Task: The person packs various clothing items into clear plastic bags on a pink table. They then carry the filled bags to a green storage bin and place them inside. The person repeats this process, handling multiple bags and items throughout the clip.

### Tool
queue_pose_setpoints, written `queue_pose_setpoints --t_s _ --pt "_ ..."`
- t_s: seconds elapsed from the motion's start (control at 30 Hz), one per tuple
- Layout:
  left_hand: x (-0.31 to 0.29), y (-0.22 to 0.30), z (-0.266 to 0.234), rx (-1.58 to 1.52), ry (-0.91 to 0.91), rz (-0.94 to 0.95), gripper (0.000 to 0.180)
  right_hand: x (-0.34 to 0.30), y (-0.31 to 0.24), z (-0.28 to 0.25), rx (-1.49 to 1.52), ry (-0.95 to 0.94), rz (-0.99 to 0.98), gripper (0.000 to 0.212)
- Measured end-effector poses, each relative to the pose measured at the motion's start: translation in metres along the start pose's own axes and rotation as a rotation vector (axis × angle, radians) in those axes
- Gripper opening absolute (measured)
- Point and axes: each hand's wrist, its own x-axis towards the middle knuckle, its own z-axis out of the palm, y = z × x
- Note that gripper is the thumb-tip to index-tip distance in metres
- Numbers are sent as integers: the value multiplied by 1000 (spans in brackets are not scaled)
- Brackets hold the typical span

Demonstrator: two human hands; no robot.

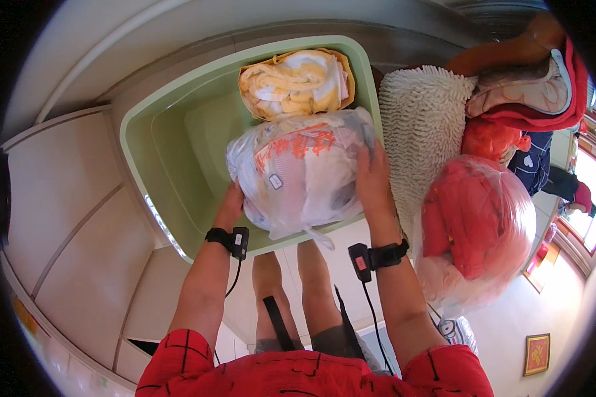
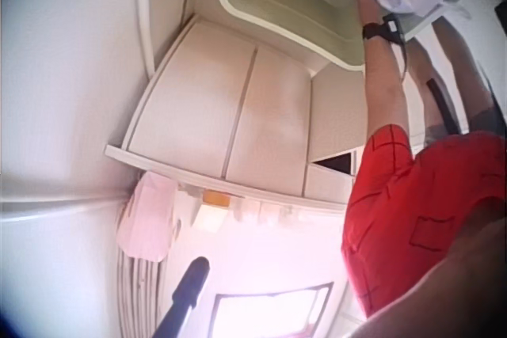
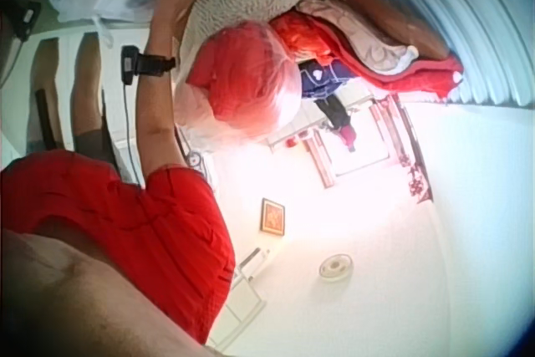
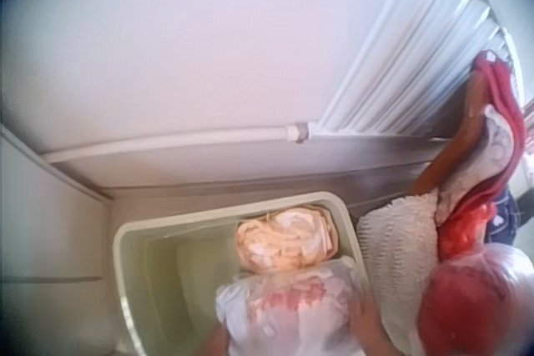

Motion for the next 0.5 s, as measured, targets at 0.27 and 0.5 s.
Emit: queue_pose_setpoints --t_s 0.27,0.5 --pt "-31 30 37 249 276 421 72 -4 6 37 -172 -107 -112 99" --pt "-102 50 131 1014 217 305 130 17 62 41 41 -223 -83 91"
